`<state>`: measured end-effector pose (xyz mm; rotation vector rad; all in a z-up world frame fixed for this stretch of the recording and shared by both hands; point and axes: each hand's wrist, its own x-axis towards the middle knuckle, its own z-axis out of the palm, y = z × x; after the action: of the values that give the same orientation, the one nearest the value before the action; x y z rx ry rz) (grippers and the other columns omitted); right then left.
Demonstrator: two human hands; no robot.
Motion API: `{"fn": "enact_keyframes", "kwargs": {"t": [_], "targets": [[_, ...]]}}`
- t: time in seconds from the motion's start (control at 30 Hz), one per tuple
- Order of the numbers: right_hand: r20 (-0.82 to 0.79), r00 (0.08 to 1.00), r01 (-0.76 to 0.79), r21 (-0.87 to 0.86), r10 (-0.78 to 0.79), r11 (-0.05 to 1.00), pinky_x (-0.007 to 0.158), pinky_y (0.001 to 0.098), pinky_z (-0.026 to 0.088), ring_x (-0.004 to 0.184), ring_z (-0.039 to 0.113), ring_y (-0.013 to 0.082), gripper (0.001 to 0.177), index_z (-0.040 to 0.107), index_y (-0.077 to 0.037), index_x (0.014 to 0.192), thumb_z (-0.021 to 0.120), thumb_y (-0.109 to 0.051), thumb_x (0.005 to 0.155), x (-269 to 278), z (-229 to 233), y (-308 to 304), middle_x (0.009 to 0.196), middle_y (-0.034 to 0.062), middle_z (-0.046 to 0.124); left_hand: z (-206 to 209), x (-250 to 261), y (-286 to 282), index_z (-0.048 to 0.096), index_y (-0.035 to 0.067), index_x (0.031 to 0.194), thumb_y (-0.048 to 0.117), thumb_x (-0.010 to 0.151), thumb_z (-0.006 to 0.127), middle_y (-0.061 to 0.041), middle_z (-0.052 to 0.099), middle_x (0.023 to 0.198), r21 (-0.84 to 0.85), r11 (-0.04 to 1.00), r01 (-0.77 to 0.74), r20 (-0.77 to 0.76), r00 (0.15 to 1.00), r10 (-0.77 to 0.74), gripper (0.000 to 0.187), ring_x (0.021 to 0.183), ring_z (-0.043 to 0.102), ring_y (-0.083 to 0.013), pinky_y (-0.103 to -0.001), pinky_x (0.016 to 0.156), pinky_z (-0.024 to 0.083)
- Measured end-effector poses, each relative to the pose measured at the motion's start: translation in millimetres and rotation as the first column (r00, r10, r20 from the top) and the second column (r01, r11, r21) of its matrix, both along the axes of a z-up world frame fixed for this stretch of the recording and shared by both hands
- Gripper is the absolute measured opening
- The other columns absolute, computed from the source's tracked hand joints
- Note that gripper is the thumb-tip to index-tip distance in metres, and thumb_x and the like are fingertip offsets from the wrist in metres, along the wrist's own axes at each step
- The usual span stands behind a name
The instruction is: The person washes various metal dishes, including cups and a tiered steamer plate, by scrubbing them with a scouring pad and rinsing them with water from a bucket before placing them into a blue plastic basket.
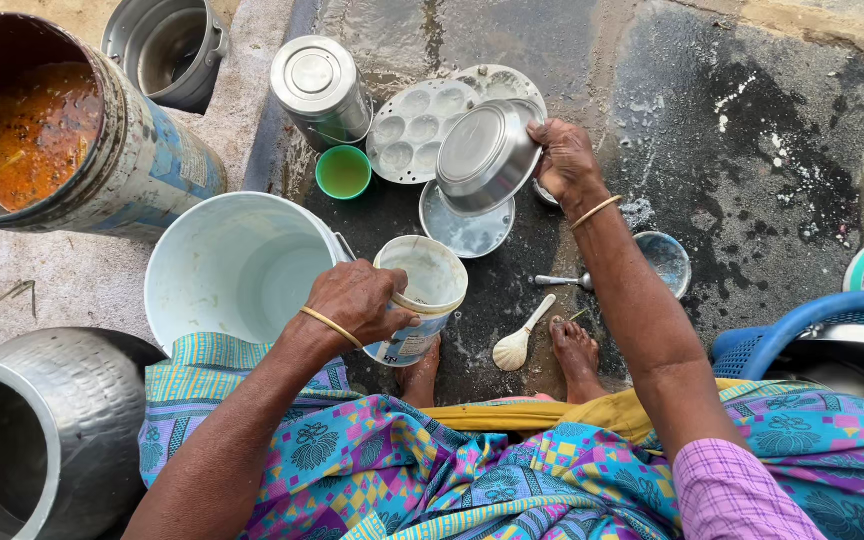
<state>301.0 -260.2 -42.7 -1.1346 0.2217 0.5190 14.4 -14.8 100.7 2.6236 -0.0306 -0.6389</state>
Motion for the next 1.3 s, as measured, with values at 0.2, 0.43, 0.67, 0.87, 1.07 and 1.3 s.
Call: {"fn": "enact_keyframes", "kwargs": {"t": [0.2,0.43,0.67,0.87,1.07,1.3], "targets": [[0.067,0.994,-0.085,0.035,0.083,0.996,0.075,0.0356,0.067,0.071,0.07,0.0165,0.012,0.06,0.002,0.099,0.07,-0.005,0.101,-13.1,17.4,-0.5,0.089,0.01,0.067,1.5,3.4,-5.8,0.077,0.011,0.096,0.046,0.076,0.081,-0.018,0.074,0.082,0.018,0.999,0.032,0.033,0.999,-0.033,0.04,0.086,0.073,-0.0359,-0.051,0.077,0.058],[0.151,0.963,-0.236,0.061,0.225,0.97,0.087,0.0369,0.066,0.09,0.075,0.0169,0.026,0.061,-0.002,0.114,0.071,-0.01,0.091,-41.1,60.2,4.0,0.104,0.0082,0.072,2.0,7.7,-10.3,0.076,0.013,0.102,0.047,0.076,0.081,-0.018,0.075,0.083,0.058,0.998,0.034,0.005,0.999,-0.034,0.043,0.084,0.075,-0.0341,-0.048,0.076,0.06],[0.264,0.908,-0.333,-0.021,0.327,0.943,0.092,0.0328,0.062,0.098,0.071,0.0155,0.029,0.062,-0.002,0.117,0.076,-0.01,0.092,-42.4,66.8,-5.1,0.107,0.0065,0.071,2.5,10.4,-10.8,0.076,0.014,0.103,0.049,0.076,0.082,-0.018,0.075,0.084,0.05,0.998,0.033,-0.002,0.999,-0.033,0.045,0.085,0.074,-0.035,-0.049,0.076,0.059],[0.306,0.877,-0.375,-0.047,0.371,0.926,0.094,0.0336,0.06,0.099,0.071,0.015,0.029,0.064,-0.002,0.116,0.078,-0.011,0.093,-42.9,65.4,-13.0,0.106,0.0061,0.071,5.4,10.3,-10.1,0.077,0.014,0.104,0.048,0.075,0.083,-0.018,0.075,0.087,0.044,0.999,0.018,-0.009,1.0,-0.018,0.045,0.088,0.074,-0.0347,-0.048,0.078,0.059],[0.311,0.878,-0.37,-0.045,0.365,0.928,0.099,0.0375,0.062,0.099,0.071,0.0163,0.041,0.061,-0.003,0.117,0.081,-0.011,0.082,-53.2,72.7,-13.2,0.104,0.007,0.072,3.0,6.3,-7.6,0.077,0.015,0.106,0.045,0.074,0.083,-0.019,0.075,0.087,0.022,1.0,0.001,-0.009,1.0,-0.001,0.045,0.089,0.074,-0.0352,-0.048,0.079,0.059],[0.362,0.855,-0.364,-0.088,0.37,0.927,0.102,0.0319,0.057,0.103,0.07,0.0141,0.054,0.058,0.001,0.128,0.073,-0.009,0.077,-69.2,67.2,-10.3,0.112,0.0089,0.072,3.4,5.6,-7.5,0.077,0.015,0.104,0.045,0.075,0.083,-0.019,0.075,0.085,0.023,1.0,0.004,-0.032,0.999,-0.003,0.043,0.087,0.075,-0.0356,-0.049,0.077,0.059]]}}
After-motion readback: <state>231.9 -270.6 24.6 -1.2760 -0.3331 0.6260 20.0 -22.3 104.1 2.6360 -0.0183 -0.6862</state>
